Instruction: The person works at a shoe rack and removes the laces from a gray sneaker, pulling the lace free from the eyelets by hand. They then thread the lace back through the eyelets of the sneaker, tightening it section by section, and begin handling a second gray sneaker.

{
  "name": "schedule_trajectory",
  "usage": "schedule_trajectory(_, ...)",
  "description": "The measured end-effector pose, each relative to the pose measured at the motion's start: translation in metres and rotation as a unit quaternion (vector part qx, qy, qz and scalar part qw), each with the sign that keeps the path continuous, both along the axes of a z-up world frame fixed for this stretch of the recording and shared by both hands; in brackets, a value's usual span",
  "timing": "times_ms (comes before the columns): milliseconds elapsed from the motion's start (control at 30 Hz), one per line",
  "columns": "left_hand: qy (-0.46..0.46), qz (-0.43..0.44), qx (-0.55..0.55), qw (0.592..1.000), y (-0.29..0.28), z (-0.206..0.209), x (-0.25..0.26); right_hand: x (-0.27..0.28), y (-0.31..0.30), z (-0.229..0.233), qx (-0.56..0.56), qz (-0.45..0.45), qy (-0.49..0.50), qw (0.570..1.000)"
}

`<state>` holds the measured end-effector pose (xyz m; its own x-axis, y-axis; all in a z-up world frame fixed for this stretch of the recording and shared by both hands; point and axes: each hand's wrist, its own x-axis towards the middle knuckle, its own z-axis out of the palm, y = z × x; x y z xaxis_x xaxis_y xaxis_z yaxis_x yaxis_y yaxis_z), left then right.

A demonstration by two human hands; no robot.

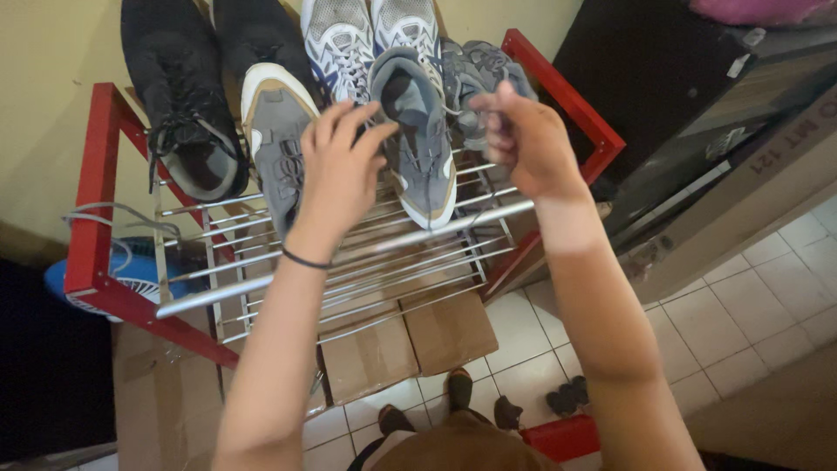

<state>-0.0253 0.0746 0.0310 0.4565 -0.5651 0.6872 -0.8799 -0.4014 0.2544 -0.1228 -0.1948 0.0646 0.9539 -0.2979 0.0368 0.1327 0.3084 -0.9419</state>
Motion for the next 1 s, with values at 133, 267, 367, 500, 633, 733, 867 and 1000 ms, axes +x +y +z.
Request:
schedule_trajectory(133,-0.039,-0.046,0.034,0.998,-0.006,0.013,0.018,0.004,0.017,-0.001,-0.018,0.063,-0.016,0.998)
schedule_trajectory(267,-0.049,-0.083,0.064,0.993,-0.015,0.015,0.024,0.018,0.027,-0.012,-0.104,0.047,-0.032,0.993)
schedule_trajectory(367,-0.029,-0.094,0.063,0.993,-0.018,0.011,0.031,0.029,0.031,-0.030,-0.063,0.047,-0.014,0.997)
schedule_trajectory(500,-0.032,-0.107,0.057,0.992,-0.021,0.004,0.037,0.037,0.046,-0.055,-0.070,0.003,0.010,0.997)
schedule_trajectory(633,-0.050,-0.104,0.059,0.992,-0.020,-0.001,0.039,0.038,0.061,-0.071,-0.104,-0.040,0.016,0.994)
schedule_trajectory(733,-0.028,-0.132,0.018,0.991,-0.016,-0.005,0.038,0.038,0.064,-0.074,-0.235,-0.053,-0.065,0.968)
schedule_trajectory(867,-0.034,-0.141,0.010,0.989,-0.014,-0.007,0.040,0.036,0.071,-0.074,-0.336,-0.091,-0.049,0.936)
schedule_trajectory(1000,-0.052,-0.139,0.021,0.989,-0.015,-0.012,0.043,0.027,0.080,-0.076,-0.444,-0.143,-0.103,0.879)
